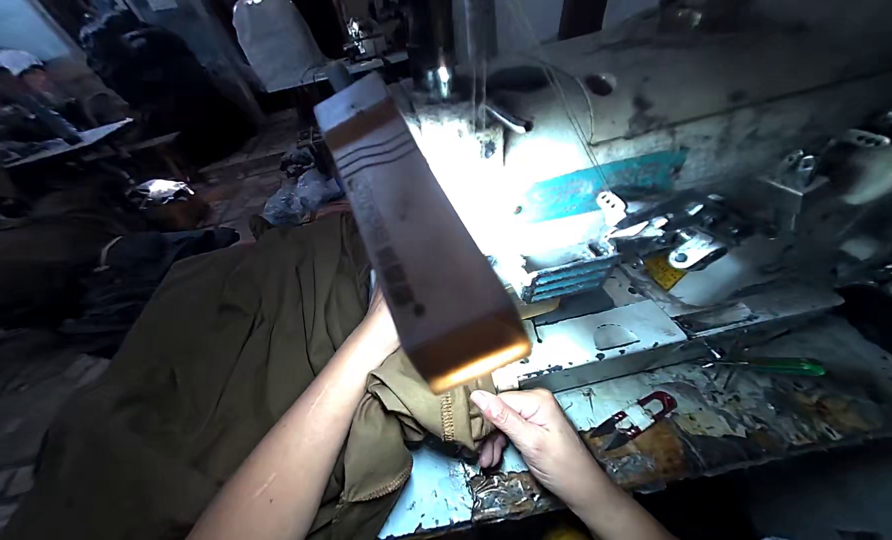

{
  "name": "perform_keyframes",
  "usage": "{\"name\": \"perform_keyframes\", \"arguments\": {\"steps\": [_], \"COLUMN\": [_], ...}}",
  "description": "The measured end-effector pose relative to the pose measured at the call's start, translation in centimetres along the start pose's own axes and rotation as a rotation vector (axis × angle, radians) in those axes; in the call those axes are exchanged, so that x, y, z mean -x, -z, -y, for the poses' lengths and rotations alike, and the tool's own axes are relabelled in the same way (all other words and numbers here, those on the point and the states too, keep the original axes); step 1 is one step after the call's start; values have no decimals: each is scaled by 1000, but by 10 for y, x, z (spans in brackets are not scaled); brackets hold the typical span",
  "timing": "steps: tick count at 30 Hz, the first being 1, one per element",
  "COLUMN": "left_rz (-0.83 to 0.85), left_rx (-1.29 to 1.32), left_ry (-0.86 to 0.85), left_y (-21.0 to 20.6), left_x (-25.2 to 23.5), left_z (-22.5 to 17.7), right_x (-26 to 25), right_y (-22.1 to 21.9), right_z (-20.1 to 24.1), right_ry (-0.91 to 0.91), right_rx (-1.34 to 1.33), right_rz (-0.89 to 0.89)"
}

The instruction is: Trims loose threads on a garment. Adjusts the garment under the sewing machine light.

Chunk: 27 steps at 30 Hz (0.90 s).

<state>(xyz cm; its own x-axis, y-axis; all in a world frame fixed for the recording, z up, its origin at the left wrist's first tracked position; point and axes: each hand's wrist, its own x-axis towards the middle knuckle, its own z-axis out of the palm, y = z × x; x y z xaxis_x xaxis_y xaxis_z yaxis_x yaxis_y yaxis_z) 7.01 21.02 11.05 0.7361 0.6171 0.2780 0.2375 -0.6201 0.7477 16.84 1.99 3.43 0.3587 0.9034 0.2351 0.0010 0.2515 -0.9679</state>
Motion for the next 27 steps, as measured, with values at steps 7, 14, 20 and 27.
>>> {"name": "perform_keyframes", "arguments": {"steps": [7, 14, 20, 27], "left_rz": [-14, 53, -221, -222], "left_rx": [-339, -472, -428, -412], "left_ry": [19, 17, -138, -106], "left_y": [-1, 3, -17, -18], "left_x": [-11, 49, 57, 57], "left_z": [-18, -26, -6, -6], "right_x": [4, 21, 24, 22], "right_y": [-3, -5, -5, -6], "right_z": [-1, -8, -8, -7], "right_ry": [-55, 24, 61, 30], "right_rx": [41, 213, 196, 152], "right_rz": [-27, -61, -74, -102]}}
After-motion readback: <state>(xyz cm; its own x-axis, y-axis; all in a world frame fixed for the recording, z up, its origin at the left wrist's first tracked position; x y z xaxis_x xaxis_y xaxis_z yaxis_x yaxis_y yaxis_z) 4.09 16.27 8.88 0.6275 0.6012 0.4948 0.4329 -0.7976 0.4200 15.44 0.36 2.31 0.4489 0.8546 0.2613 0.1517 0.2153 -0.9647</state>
